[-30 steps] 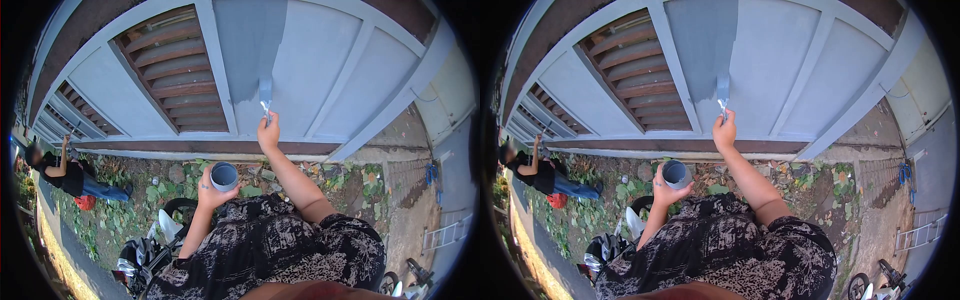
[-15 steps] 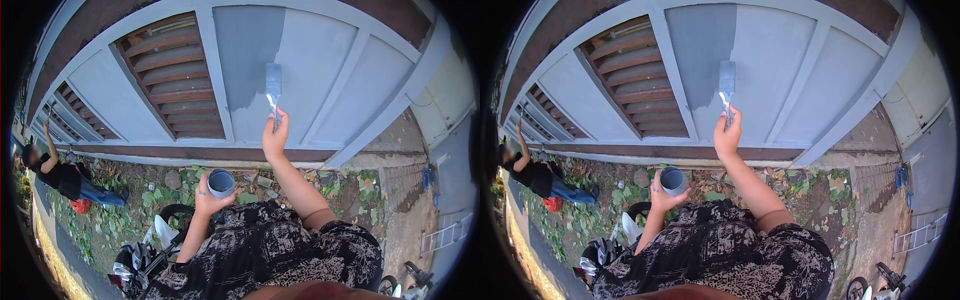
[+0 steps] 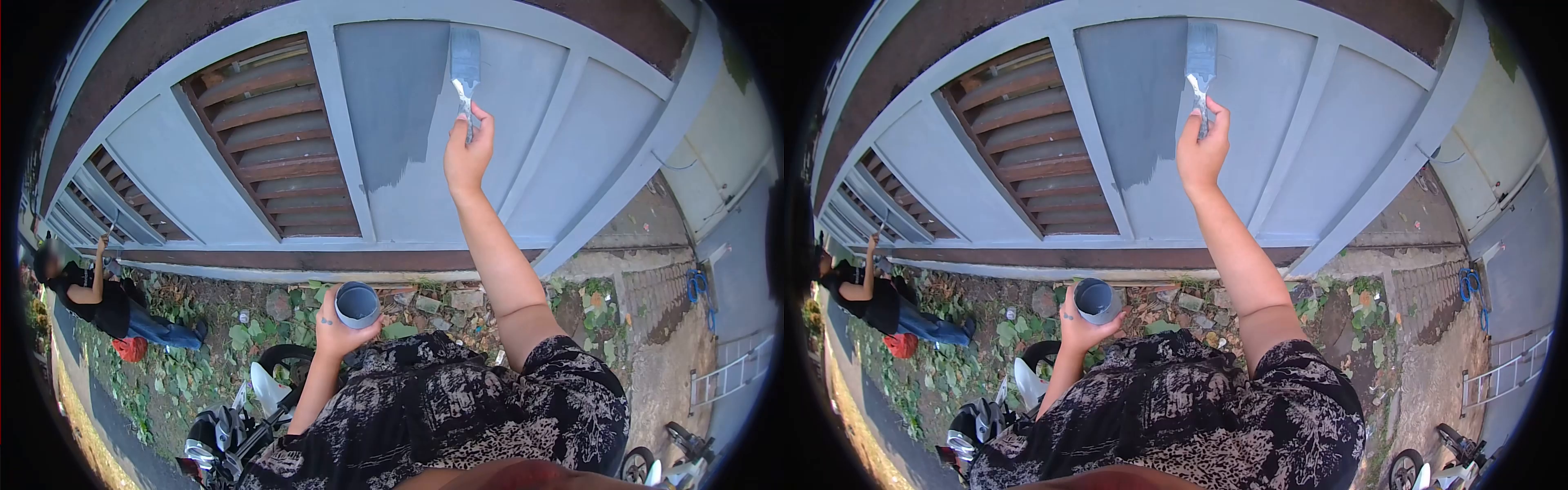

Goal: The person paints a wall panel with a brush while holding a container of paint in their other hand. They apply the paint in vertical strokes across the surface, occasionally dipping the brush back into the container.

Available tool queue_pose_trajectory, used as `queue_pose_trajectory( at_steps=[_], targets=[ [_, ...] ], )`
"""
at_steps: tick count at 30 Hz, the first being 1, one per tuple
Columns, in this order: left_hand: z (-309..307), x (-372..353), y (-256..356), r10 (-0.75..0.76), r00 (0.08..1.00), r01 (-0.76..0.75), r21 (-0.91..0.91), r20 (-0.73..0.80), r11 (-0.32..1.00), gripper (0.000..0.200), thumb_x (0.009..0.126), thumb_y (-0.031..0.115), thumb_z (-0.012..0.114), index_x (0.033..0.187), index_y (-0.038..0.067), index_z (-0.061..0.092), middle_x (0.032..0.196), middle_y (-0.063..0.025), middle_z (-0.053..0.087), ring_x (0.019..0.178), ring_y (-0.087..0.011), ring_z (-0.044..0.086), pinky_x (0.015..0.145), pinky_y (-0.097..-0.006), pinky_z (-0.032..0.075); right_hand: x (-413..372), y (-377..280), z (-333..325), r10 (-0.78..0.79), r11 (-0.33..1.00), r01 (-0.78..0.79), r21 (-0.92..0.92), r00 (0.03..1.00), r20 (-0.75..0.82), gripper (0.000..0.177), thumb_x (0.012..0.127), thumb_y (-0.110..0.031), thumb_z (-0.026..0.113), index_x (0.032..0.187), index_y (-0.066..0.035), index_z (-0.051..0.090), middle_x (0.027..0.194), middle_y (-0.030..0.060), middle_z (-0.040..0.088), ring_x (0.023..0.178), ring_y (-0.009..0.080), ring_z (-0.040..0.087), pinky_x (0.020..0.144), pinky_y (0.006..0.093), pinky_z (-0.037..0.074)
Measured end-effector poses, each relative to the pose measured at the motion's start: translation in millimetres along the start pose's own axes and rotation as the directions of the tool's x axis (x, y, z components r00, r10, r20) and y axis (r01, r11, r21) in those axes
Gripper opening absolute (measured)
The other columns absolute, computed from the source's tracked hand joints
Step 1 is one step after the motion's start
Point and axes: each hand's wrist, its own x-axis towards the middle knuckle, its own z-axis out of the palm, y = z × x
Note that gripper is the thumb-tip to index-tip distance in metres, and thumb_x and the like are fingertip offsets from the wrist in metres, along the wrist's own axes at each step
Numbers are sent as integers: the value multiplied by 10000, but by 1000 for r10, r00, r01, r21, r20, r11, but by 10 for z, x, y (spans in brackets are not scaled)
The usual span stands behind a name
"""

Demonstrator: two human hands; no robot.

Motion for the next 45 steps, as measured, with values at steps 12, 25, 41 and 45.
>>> queue_pose_trajectory(
  at_steps=[12, 25, 41, 45],
  targets=[
    [-14, 16, 41, 25, 1000, -24, 51, -19, 998, 816, 658, 328, 1016, 1265, 8, 574, 1050, -169, 786, 977, -293, 804, 863, -411, 636, 106, 60, 89, -21, 998, 20, 53, 1000, 19, 276, 1088, -132, 569, 1336, -10, 570, 728, -31, 535, 655, 45, 464, 608, 256, 378],
    [3, 36, 79, 34, 999, -33, 43, -18, 999, 792, 658, 318, 1011, 1251, 12, 585, 1047, -167, 790, 970, -292, 807, 854, -411, 637, 233, 210, -25, 42, 998, -40, -48, 998, 48, 267, 1085, -163, 584, 1318, -34, 593, 709, -29, 546, 629, 48, 455, 595, 273, 375],
    [23, -18, 53, -4, 1000, 4, 30, 1, 1000, 799, 664, 309, 1004, 1268, 7, 577, 1049, -169, 791, 971, -290, 808, 857, -406, 638, -55, 206, -62, 31, 999, -31, -8, 999, 10, 273, 1082, -139, 583, 1328, -20, 581, 734, -14, 569, 654, 57, 489, 606, 262, 393],
    [23, -12, 52, 20, 1000, -20, 35, -10, 999, 808, 661, 314, 1006, 1272, 8, 575, 1054, -168, 790, 976, -289, 807, 863, -407, 637, 17, 113, -8, 46, 999, -46, 16, 999, 15, 273, 1085, -140, 582, 1328, -17, 581, 729, -17, 563, 656, 52, 487, 608, 260, 390]
  ],
)
